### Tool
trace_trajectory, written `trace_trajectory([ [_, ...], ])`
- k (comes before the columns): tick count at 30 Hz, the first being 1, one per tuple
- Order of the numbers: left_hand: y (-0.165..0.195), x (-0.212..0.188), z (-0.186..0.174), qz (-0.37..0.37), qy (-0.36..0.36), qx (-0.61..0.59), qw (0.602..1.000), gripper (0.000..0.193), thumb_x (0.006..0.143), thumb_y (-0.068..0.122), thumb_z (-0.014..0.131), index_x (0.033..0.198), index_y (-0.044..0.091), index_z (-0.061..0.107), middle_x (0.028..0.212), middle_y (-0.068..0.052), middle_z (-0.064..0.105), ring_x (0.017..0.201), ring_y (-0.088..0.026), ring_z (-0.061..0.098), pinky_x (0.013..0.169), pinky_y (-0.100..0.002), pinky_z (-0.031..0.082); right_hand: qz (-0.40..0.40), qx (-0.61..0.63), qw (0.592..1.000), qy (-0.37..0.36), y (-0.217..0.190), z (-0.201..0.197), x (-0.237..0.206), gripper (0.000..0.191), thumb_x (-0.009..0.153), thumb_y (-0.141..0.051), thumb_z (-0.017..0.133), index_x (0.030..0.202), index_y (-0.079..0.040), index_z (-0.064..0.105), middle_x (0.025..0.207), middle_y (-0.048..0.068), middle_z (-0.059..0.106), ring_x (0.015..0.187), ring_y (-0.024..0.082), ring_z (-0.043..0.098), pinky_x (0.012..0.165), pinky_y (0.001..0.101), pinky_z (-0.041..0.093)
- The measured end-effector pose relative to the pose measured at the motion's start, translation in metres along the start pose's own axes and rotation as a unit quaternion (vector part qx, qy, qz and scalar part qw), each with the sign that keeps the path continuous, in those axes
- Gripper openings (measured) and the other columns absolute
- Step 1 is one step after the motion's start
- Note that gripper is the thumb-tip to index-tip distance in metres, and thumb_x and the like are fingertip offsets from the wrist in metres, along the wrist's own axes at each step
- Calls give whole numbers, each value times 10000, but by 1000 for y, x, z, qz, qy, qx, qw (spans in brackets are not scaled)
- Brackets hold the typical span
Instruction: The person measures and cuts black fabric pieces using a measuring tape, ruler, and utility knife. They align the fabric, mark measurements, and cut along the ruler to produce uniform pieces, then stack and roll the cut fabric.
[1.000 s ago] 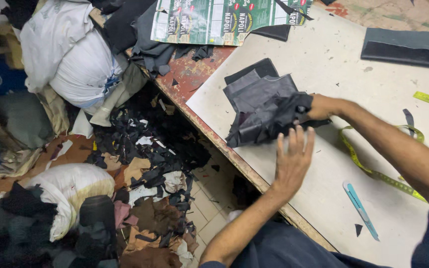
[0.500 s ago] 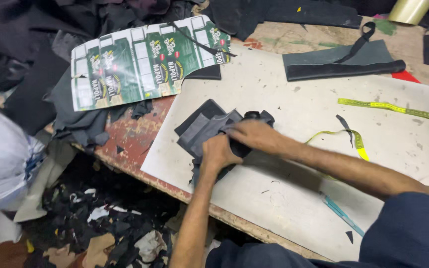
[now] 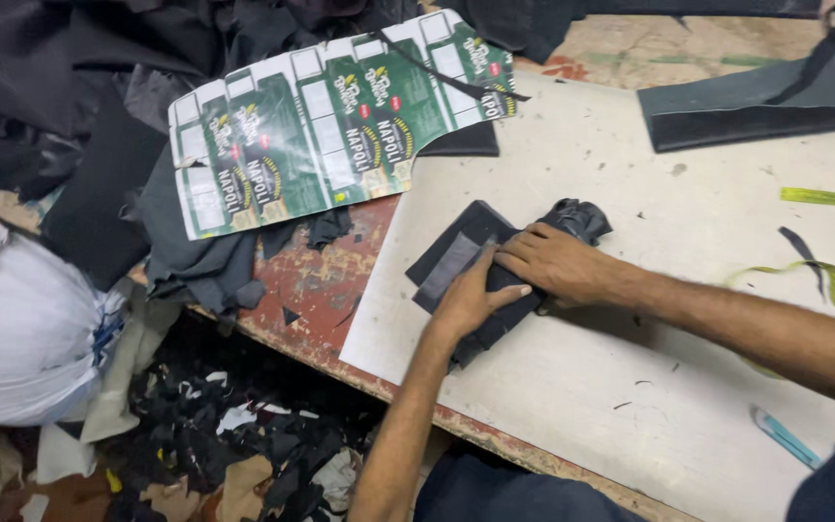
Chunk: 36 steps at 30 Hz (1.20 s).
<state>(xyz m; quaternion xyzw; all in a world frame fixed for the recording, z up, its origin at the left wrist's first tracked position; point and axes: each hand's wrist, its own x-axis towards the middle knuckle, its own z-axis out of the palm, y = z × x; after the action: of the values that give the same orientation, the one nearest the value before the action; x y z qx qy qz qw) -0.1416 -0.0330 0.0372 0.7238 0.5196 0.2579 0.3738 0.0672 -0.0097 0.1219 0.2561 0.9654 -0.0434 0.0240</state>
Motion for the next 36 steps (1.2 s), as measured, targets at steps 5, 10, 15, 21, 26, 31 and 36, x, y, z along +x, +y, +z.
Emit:
trace_trajectory([
  [5, 25, -36, -2, 2, 175, 264, 948, 982, 797, 560, 861, 1484, -27, 476, 1412, -245, 543, 1222, -405, 616, 1048, -498, 466, 36, 7, 989, -142, 16, 2, 44, 999, 534, -307, 980, 1360, -36, 486, 1373, 114, 553, 1294, 270, 521, 1095, 429, 414],
  [10, 34, -30, -9, -9, 98, 259, 961, 1179, 503, 489, 962, 1397, -101, 468, 1181, -277, 598, 1094, -414, 613, 982, -529, 447, 41, 28, 967, -251, 31, -12, 89, 1140, 517, -355, 1036, 1453, -95, 439, 1483, 148, 433, 1345, 317, 439, 1106, 435, 396],
  [15, 13, -2, -31, -64, 18, 175, 982, 1093, 491, 452, 940, 1360, -47, 503, 1192, -229, 651, 1134, -394, 634, 936, -516, 509, -13, 11, 994, -111, 30, -3, 75, 1136, 528, -312, 992, 1493, -125, 422, 1443, 164, 465, 1316, 319, 462, 1097, 481, 380],
  [21, 34, -13, -19, -17, 150, 254, 955, 1170, 508, 351, 942, 1467, -35, 395, 1244, -277, 581, 1127, -413, 579, 959, -536, 462, -68, -71, 989, 112, 30, 21, 41, 909, 669, -225, 878, 1448, -10, 462, 1369, 186, 553, 1285, 321, 545, 1089, 462, 420],
  [26, 87, -79, 67, -165, 23, -167, 972, 748, 773, 223, 846, 1389, 77, 449, 1225, -191, 586, 1125, -287, 595, 1039, -395, 480, -18, 65, 996, 58, 44, 9, 59, 814, 571, -263, 879, 1273, 13, 571, 1218, 205, 633, 1137, 354, 618, 970, 466, 472],
  [31, 35, -55, 66, -227, 220, -611, 725, 659, 901, 249, 668, 1464, 116, 354, 1412, -141, 582, 1306, -245, 579, 1131, -412, 442, 132, 179, 975, 21, 9, 8, 47, 789, 508, -352, 897, 1129, 42, 610, 1039, 233, 666, 958, 417, 660, 849, 484, 538],
  [36, -9, -45, 77, -158, 198, -630, 734, 777, 942, 279, 731, 1486, -112, 337, 1475, -269, 503, 1349, -338, 522, 1138, -492, 430, 230, 416, 879, -12, -21, 10, 8, 781, 601, -419, 830, 1216, 11, 613, 1133, 202, 662, 1078, 363, 650, 923, 465, 537],
])
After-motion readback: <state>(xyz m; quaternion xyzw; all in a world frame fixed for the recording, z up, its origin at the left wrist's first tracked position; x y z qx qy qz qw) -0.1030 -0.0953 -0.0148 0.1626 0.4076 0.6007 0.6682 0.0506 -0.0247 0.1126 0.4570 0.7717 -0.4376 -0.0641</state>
